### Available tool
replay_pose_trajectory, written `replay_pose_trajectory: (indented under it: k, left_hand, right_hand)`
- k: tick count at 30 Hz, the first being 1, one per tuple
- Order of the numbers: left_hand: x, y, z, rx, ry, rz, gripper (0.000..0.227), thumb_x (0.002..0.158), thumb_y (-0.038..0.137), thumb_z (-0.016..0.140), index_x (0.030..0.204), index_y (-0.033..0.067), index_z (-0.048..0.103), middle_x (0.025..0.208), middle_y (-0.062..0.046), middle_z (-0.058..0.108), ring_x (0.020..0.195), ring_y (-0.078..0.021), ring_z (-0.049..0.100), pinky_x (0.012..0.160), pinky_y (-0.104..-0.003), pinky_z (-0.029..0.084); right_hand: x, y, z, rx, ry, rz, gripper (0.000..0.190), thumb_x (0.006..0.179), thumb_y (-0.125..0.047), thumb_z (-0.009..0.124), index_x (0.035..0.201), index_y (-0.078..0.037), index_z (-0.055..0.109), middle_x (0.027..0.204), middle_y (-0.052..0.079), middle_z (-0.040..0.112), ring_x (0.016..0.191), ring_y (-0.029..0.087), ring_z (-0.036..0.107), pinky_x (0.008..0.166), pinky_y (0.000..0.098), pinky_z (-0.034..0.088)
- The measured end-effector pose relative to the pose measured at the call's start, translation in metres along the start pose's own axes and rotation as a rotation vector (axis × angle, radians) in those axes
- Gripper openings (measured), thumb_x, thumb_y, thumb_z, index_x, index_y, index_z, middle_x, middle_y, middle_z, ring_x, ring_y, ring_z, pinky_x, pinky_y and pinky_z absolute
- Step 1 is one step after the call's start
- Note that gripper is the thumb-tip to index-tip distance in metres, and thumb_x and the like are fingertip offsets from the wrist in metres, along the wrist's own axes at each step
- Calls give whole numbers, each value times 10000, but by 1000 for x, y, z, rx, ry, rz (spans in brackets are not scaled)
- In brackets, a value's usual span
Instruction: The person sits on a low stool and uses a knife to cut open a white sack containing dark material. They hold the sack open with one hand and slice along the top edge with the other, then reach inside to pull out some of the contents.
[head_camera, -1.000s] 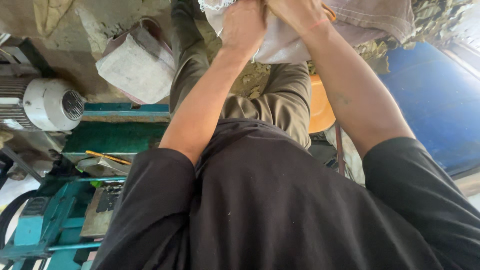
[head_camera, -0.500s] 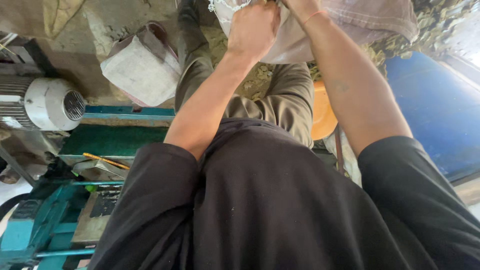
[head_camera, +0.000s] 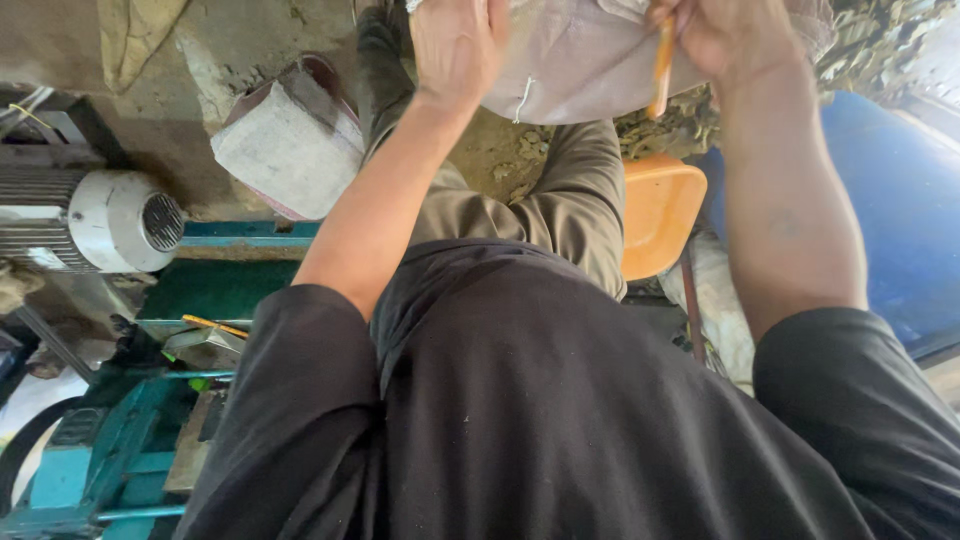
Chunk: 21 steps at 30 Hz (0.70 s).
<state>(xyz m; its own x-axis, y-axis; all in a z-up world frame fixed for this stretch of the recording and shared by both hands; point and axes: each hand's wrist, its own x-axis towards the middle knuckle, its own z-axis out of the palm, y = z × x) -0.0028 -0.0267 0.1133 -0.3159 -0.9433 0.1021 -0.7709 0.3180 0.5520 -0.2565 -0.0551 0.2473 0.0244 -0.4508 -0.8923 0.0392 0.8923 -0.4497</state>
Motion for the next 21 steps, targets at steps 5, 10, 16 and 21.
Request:
replay_pose_trajectory:
  k: [5, 10, 16, 21]
  left_hand:
    - [-6, 40, 13, -713, -544, -699, 528, 983, 435, 684, 554, 134, 623, 446, 11, 558, 400, -95, 550, 476, -300, 435]
    - [-1, 59, 46, -959, -129, -982, 428, 890, 234, 770, 663, 71, 447, 546, 27, 412, 474, -95, 363, 440, -351, 292]
    - [-1, 46, 57, -1072, -16, -1295, 343, 877, 160, 673, 694, 116, 387, 536, 43, 332, 416, -98, 276, 390, -336, 219]
    - [22, 18, 108, -1062, 61, -1588, 295, 851, 110, 632, 738, 151, 363, 537, 29, 281, 388, -109, 226, 364, -327, 167]
  right_hand:
    - [-41, 78, 22, 272, -21, 252, 181, 1068, -127, 504, 1171, -42, 627, 831, 34, 615, 654, 144, 582, 626, 338, 547]
    - [-51, 132, 30, 562, 75, 41, 159, 1107, -120, 498, 1191, -39, 606, 912, 32, 643, 675, 101, 595, 633, 282, 548]
    - [-41, 108, 38, 109, 320, -142, 111, 1089, -116, 683, 1104, -21, 628, 773, -4, 589, 551, 83, 482, 493, 274, 373]
    - [-10, 107, 23, -378, 464, -489, 164, 1064, -63, 550, 1219, -66, 601, 742, 34, 669, 551, 110, 581, 514, 313, 451]
